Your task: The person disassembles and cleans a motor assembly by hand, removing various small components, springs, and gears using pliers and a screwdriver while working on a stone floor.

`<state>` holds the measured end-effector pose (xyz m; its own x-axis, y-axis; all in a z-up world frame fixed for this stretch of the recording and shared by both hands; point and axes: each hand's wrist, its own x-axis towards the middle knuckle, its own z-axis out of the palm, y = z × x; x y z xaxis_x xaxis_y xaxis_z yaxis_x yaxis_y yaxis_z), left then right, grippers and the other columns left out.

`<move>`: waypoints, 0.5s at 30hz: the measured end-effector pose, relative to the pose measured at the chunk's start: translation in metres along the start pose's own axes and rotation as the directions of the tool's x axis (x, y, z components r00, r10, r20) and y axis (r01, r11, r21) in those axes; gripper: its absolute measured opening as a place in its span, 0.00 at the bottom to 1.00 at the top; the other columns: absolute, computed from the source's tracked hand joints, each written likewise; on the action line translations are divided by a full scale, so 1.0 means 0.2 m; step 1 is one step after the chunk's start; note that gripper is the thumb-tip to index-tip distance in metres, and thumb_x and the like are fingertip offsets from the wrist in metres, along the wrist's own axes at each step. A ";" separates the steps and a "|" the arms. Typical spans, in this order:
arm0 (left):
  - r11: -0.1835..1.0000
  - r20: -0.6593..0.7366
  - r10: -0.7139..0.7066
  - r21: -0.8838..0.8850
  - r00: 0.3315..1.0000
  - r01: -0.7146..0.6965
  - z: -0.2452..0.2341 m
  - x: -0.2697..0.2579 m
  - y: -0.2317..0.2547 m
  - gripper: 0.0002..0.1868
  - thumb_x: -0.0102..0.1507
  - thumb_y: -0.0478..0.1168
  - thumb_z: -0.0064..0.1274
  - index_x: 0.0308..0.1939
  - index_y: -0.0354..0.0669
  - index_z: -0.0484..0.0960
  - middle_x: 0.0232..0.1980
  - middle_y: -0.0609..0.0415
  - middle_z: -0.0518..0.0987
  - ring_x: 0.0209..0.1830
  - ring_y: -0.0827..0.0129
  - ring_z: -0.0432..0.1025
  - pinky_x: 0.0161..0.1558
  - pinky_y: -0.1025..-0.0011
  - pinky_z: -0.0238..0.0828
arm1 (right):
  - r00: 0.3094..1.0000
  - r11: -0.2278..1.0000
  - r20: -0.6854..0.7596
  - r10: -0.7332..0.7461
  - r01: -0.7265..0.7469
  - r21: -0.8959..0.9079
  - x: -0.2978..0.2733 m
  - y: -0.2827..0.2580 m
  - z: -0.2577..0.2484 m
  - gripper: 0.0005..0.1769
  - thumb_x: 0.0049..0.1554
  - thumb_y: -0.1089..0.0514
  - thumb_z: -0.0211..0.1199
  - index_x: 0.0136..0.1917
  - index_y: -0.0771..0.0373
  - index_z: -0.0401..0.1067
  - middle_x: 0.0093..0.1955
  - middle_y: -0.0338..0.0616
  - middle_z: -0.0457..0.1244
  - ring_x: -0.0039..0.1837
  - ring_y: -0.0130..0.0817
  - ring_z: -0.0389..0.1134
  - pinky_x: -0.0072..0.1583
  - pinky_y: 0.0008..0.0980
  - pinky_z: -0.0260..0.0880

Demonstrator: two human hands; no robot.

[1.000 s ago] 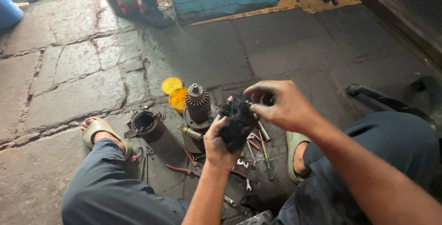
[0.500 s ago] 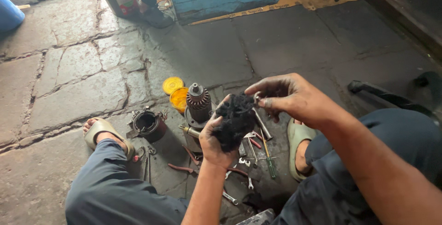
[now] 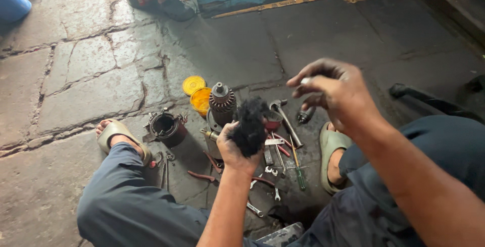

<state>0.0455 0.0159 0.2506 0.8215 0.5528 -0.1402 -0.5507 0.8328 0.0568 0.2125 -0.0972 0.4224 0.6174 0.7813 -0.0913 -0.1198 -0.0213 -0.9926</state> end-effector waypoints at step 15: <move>-0.612 -0.598 0.168 0.560 0.784 0.558 -0.35 0.00 -0.11 0.27 0.54 0.46 0.54 0.56 0.41 0.82 0.62 0.38 0.77 0.65 0.44 0.71 0.65 0.52 0.67 | 0.963 0.967 -0.104 -0.249 0.243 -0.071 -0.03 -0.02 -0.02 0.05 0.62 0.70 0.59 0.51 0.70 0.73 0.43 0.49 0.67 0.38 0.30 0.68 0.38 0.29 0.70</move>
<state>0.0464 -0.0052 0.1798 0.4630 0.5549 -0.6911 0.8786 -0.1842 0.4407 0.2116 -0.1047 0.4263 0.7051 0.6928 0.1511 0.0893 0.1246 -0.9882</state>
